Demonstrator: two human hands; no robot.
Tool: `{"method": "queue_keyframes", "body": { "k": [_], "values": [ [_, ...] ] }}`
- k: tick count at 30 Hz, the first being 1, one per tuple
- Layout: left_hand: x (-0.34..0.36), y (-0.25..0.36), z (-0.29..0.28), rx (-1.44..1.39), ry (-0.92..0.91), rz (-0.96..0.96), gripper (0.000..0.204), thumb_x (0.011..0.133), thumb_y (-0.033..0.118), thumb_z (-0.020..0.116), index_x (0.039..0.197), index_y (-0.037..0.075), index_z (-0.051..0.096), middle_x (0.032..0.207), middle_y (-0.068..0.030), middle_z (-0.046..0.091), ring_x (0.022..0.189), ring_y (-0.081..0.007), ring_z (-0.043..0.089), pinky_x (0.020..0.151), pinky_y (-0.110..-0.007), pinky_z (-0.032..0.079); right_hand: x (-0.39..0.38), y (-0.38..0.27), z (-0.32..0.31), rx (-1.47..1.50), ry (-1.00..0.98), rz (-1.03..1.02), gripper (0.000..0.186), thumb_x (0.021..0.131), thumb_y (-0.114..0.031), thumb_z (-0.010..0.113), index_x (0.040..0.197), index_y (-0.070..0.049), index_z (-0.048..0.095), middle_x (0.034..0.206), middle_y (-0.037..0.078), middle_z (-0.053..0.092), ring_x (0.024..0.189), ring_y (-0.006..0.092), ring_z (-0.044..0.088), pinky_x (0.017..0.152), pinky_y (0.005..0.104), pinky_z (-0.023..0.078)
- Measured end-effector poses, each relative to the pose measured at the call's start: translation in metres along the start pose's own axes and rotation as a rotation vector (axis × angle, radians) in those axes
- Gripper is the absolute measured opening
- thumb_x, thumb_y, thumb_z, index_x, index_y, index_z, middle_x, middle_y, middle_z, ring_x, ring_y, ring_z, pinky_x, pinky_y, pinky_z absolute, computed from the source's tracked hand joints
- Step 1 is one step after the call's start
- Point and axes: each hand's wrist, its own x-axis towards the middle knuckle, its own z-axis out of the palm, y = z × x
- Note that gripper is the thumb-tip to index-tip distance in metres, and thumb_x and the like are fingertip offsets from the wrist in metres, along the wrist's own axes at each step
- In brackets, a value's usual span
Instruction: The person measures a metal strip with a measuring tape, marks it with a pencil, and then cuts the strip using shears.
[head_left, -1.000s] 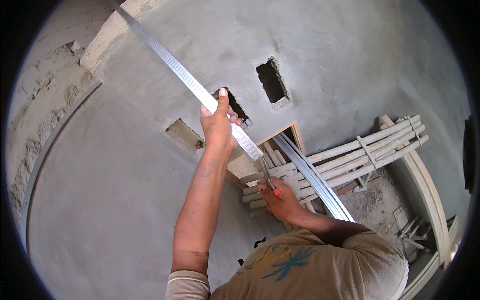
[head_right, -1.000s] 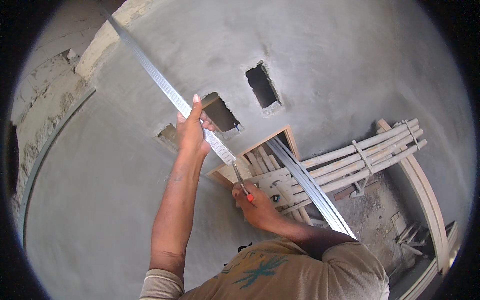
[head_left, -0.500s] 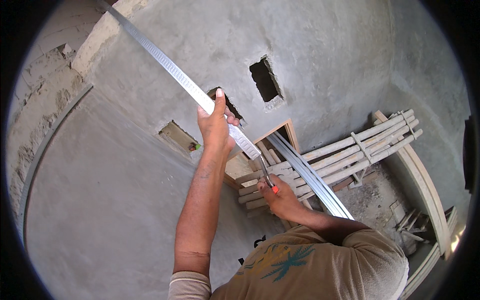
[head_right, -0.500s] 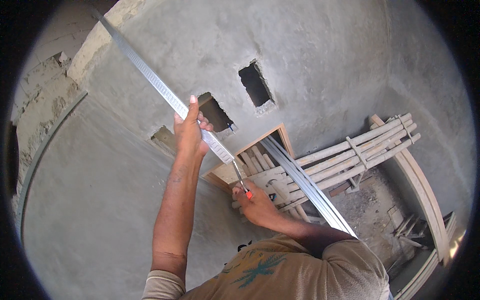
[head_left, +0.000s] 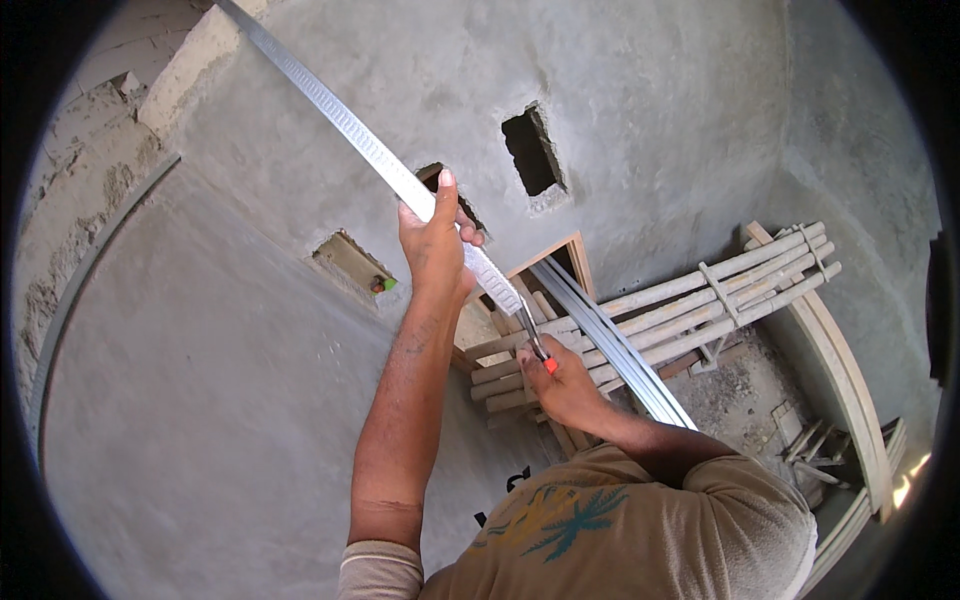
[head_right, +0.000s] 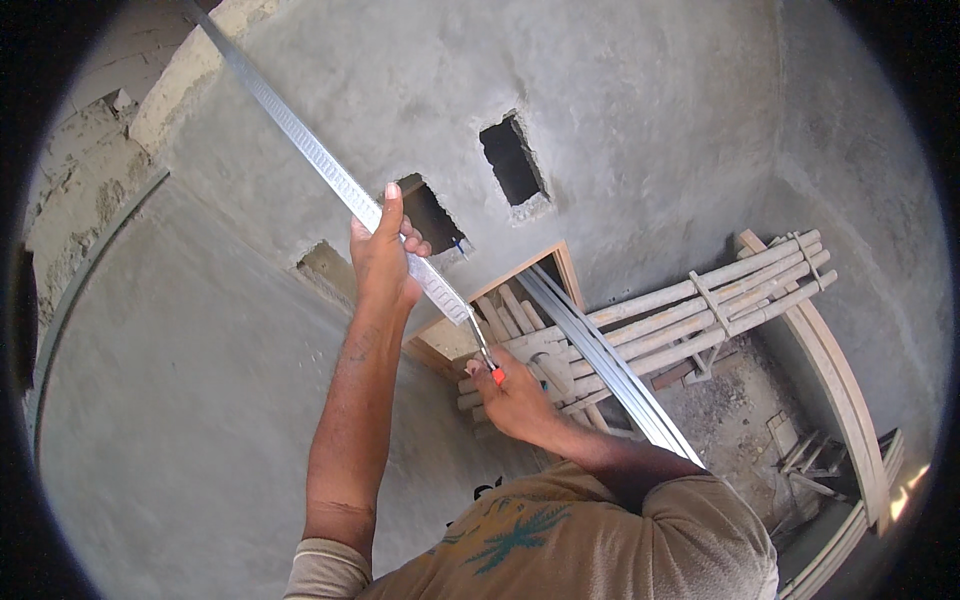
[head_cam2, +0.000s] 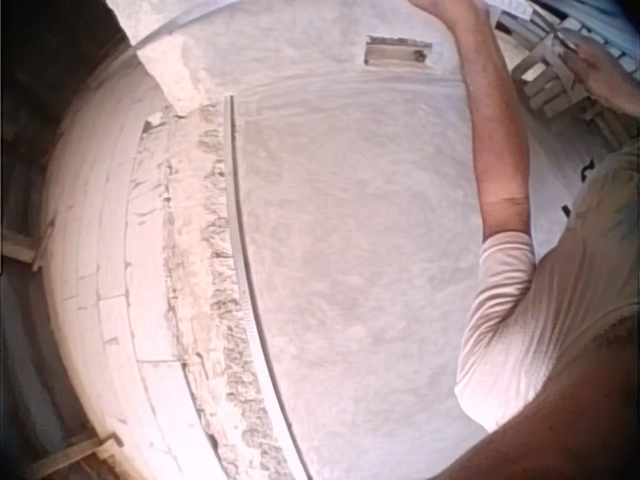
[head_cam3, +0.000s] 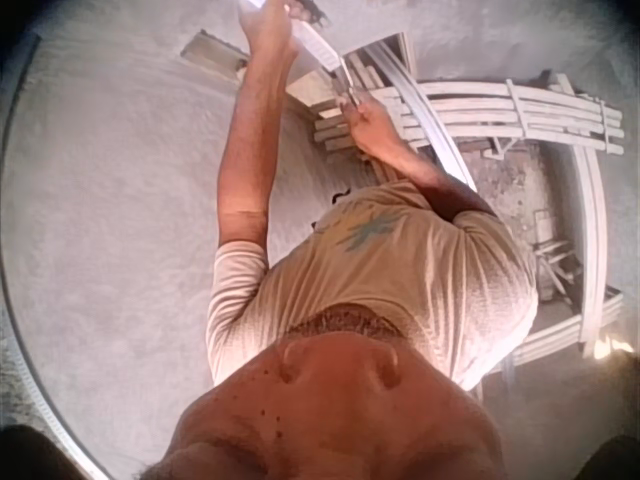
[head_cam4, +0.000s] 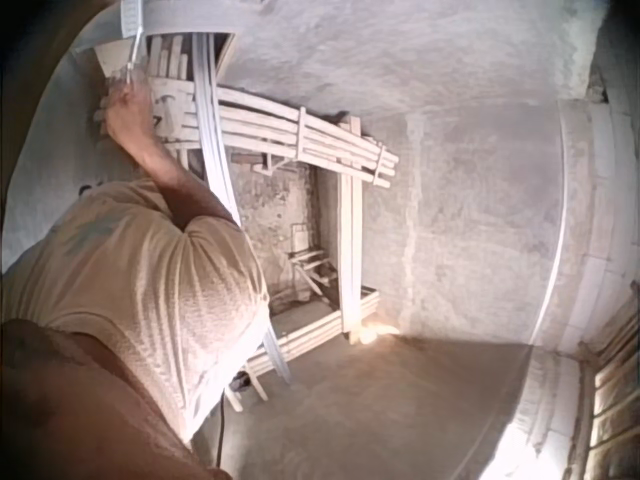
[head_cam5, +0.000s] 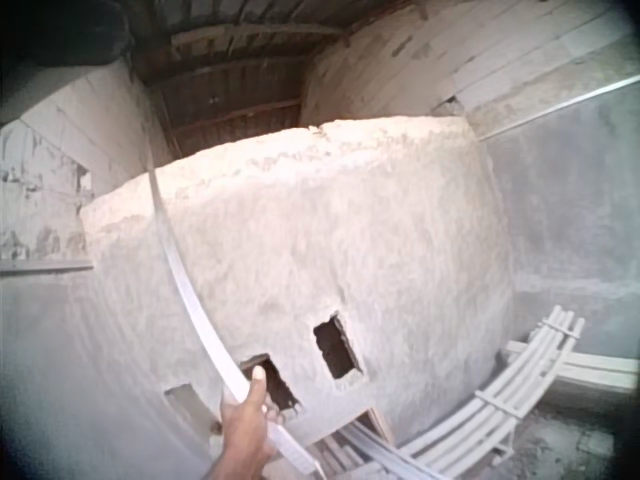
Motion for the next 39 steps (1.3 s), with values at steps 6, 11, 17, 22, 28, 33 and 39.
{"method": "queue_keyframes", "body": {
  "k": [6,11,17,22,28,33,39],
  "values": [
    [0.004,-0.009,-0.005,0.021,0.010,0.026,0.040,0.094,0.032,0.076,0.107,0.010,0.045,0.076,-0.0006,0.044,0.057,-0.0105,0.044,0.049,-0.028,0.042,0.001,-0.003,-0.002,0.000,-0.018,0.050,0.021,0.107,-0.022,0.054,0.098,-0.003,0.056,0.069,0.002,0.048,0.068,0.0113,0.044,0.061,0.0328,0.041],
    [0.002,-0.045,-0.016,0.125,0.045,0.070,0.040,0.094,0.035,0.075,0.104,0.007,0.048,0.072,-0.0014,0.047,0.052,-0.0119,0.047,0.048,-0.029,0.046,0.003,0.012,0.002,-0.047,0.029,-0.004,0.024,0.107,-0.023,0.055,0.096,-0.002,0.056,0.067,0.002,0.046,0.065,0.0120,0.042,0.060,0.0334,0.040],
    [-0.013,-0.074,-0.024,0.064,0.057,-0.008,0.031,0.097,0.026,0.070,0.101,0.005,0.047,0.067,-0.0007,0.046,0.049,-0.0106,0.045,0.041,-0.029,0.043,0.002,0.026,-0.003,-0.062,-0.037,0.103,0.025,0.107,-0.024,0.056,0.095,-0.003,0.057,0.068,0.003,0.046,0.067,0.0129,0.042,0.061,0.0339,0.041],
    [-0.013,-0.073,-0.025,0.031,0.049,-0.020,0.029,0.096,0.025,0.070,0.094,0.008,0.047,0.063,0.0001,0.044,0.047,-0.0101,0.044,0.041,-0.029,0.041,0.005,0.039,-0.006,-0.051,-0.091,0.082,0.022,0.106,-0.024,0.057,0.100,-0.003,0.058,0.071,0.002,0.049,0.069,0.0118,0.045,0.063,0.0320,0.043],
    [-0.015,-0.068,-0.044,-0.129,-0.026,-0.207,0.022,0.091,0.019,0.071,0.090,0.015,0.050,0.060,0.0019,0.043,0.043,-0.0106,0.040,0.040,-0.029,0.034,-0.004,0.038,-0.032,0.007,-0.352,0.163,0.025,0.106,-0.024,0.059,0.118,-0.002,0.059,0.082,0.001,0.056,0.074,0.0090,0.054,0.066,0.0281,0.049],
    [-0.018,-0.060,-0.067,-0.257,-0.214,-0.295,0.016,0.089,0.017,0.068,0.089,0.017,0.052,0.056,0.0023,0.039,0.041,-0.0101,0.035,0.039,-0.028,0.029,-0.002,0.038,-0.040,0.045,-0.495,0.349,0.030,0.105,-0.028,0.059,0.121,-0.003,0.059,0.081,0.004,0.059,0.073,0.0120,0.058,0.066,0.0299,0.050],
    [-0.020,-0.062,-0.084,-0.342,-0.334,-0.340,0.009,0.089,0.016,0.061,0.090,0.016,0.052,0.055,0.0027,0.037,0.039,-0.0096,0.030,0.037,-0.027,0.027,0.018,0.015,-0.040,-0.191,-0.549,0.241,0.037,0.104,-0.036,0.059,0.118,-0.003,0.062,0.083,0.016,0.065,0.075,0.0249,0.063,0.073,0.0398,0.051]
  ]
}}
